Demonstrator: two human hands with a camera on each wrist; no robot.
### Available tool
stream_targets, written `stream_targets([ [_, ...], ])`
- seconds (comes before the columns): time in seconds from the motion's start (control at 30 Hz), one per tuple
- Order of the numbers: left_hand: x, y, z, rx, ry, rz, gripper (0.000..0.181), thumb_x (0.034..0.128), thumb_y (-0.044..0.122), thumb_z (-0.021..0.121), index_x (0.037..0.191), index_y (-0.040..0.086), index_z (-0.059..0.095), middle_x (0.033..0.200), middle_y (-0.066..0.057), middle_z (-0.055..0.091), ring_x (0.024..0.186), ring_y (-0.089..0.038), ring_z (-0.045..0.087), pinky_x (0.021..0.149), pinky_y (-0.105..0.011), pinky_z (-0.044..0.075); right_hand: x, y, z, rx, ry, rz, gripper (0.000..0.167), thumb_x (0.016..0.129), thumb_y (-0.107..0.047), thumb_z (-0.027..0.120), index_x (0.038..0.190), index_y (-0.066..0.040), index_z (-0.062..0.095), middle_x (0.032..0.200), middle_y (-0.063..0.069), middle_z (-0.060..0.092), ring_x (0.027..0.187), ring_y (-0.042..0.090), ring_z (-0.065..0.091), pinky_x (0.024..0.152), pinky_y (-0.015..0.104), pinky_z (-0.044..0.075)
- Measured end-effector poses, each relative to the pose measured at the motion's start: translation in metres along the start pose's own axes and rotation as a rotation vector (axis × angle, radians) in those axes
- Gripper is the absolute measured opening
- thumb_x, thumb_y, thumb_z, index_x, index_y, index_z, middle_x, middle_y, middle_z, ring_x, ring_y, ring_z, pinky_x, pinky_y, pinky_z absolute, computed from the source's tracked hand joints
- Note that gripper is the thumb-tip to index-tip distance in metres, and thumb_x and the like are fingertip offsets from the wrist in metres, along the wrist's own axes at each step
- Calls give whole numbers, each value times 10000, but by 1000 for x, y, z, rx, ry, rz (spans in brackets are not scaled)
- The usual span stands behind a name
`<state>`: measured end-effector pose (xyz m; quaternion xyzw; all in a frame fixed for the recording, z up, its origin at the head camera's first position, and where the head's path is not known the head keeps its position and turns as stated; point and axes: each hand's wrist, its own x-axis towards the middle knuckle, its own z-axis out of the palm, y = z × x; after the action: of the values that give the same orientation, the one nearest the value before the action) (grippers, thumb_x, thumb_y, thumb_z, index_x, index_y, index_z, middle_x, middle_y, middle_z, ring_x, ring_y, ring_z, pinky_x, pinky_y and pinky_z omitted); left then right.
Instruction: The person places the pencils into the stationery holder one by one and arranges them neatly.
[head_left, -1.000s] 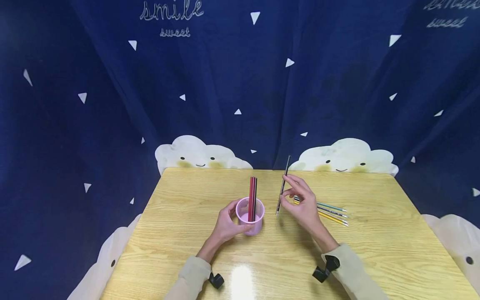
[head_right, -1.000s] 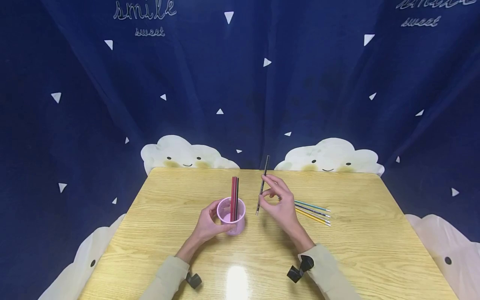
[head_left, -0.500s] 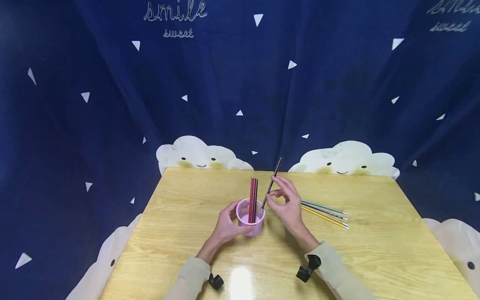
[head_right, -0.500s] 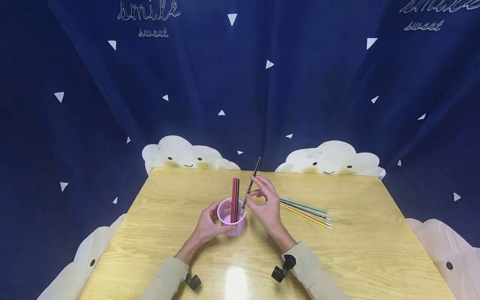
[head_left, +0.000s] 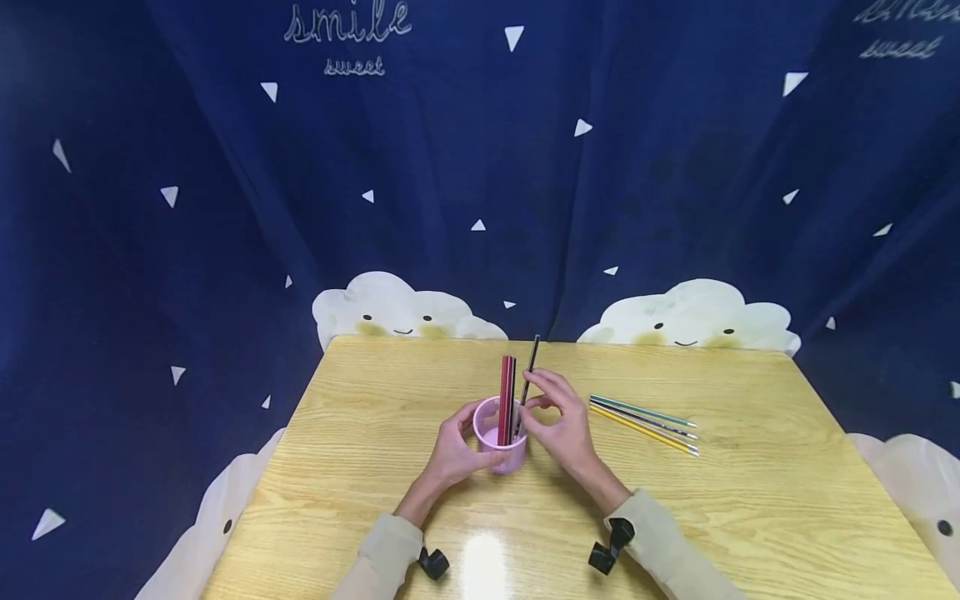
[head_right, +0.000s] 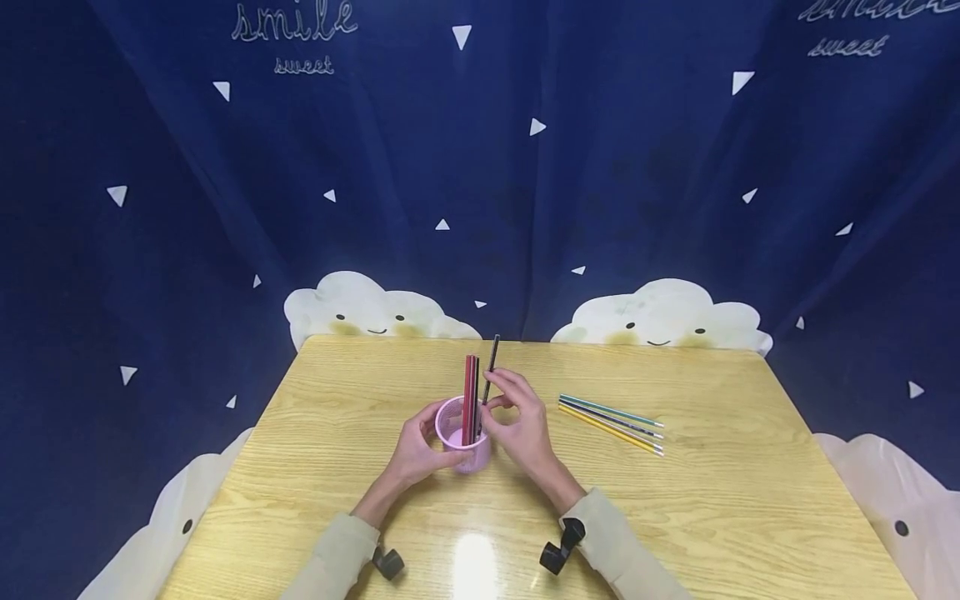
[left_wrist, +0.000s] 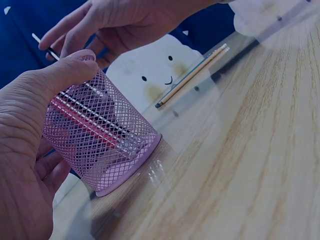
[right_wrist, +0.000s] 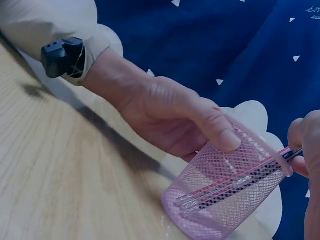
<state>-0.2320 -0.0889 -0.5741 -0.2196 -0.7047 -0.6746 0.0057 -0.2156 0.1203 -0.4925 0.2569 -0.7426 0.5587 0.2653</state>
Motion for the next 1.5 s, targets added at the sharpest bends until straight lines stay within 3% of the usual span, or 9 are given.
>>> stream_targets([
  [0.2,0,-1,0,24,8,22,848,675,52,951,1444,67,593,1364,-164,670,1247,-439,625,1093,-626,474,-9,21,5,-41,14,-37,522,709,244,793,1208,154,671,1244,317,641,749,408,722,677,514,589],
  [0.43,0,-2,0,34,7,29,852,680,88,957,1446,59,588,1358,-165,672,1234,-441,631,1088,-610,485,-19,43,4,-81,-14,-2,495,771,115,815,1250,55,708,1281,192,677,845,330,730,704,442,599],
  [0.6,0,-2,0,41,8,5,863,668,82,959,1448,80,589,1365,-131,675,1243,-384,640,1101,-575,486,-23,46,3,-93,-63,40,482,799,47,799,1272,25,710,1303,158,680,893,309,714,715,417,600],
  [0.83,-1,-2,0,42,6,16,856,676,93,956,1447,68,586,1357,-141,676,1233,-398,641,1092,-576,494,-28,41,3,-77,-130,120,495,823,4,790,1310,-28,708,1338,148,667,973,260,693,761,481,592],
  [1.13,0,0,-1,51,13,-5,852,673,81,955,1444,86,593,1367,-112,677,1251,-344,640,1115,-530,485,-31,42,-1,-56,-164,132,467,884,-32,769,1344,-38,690,1372,127,662,988,254,691,777,534,580],
  [1.3,0,-1,-1,48,14,-11,851,670,67,957,1440,75,593,1376,-127,669,1265,-371,628,1122,-562,471,-35,46,-10,-122,-194,95,461,912,-43,766,1365,-47,680,1423,119,640,1136,275,655,905,496,562],
  [1.4,0,-2,-1,40,13,-2,855,671,60,957,1443,62,589,1376,-150,665,1272,-402,619,1127,-584,460,-37,46,-18,-181,-223,47,453,945,-70,732,1392,-52,662,1473,107,611,1254,286,589,1022,441,501],
  [1.5,0,-1,-1,37,14,0,868,666,56,959,1448,61,584,1371,-154,668,1271,-407,619,1128,-571,465,-39,45,-28,-219,-256,18,449,985,-112,686,1429,-67,635,1517,94,578,1276,278,550,1052,429,442],
])
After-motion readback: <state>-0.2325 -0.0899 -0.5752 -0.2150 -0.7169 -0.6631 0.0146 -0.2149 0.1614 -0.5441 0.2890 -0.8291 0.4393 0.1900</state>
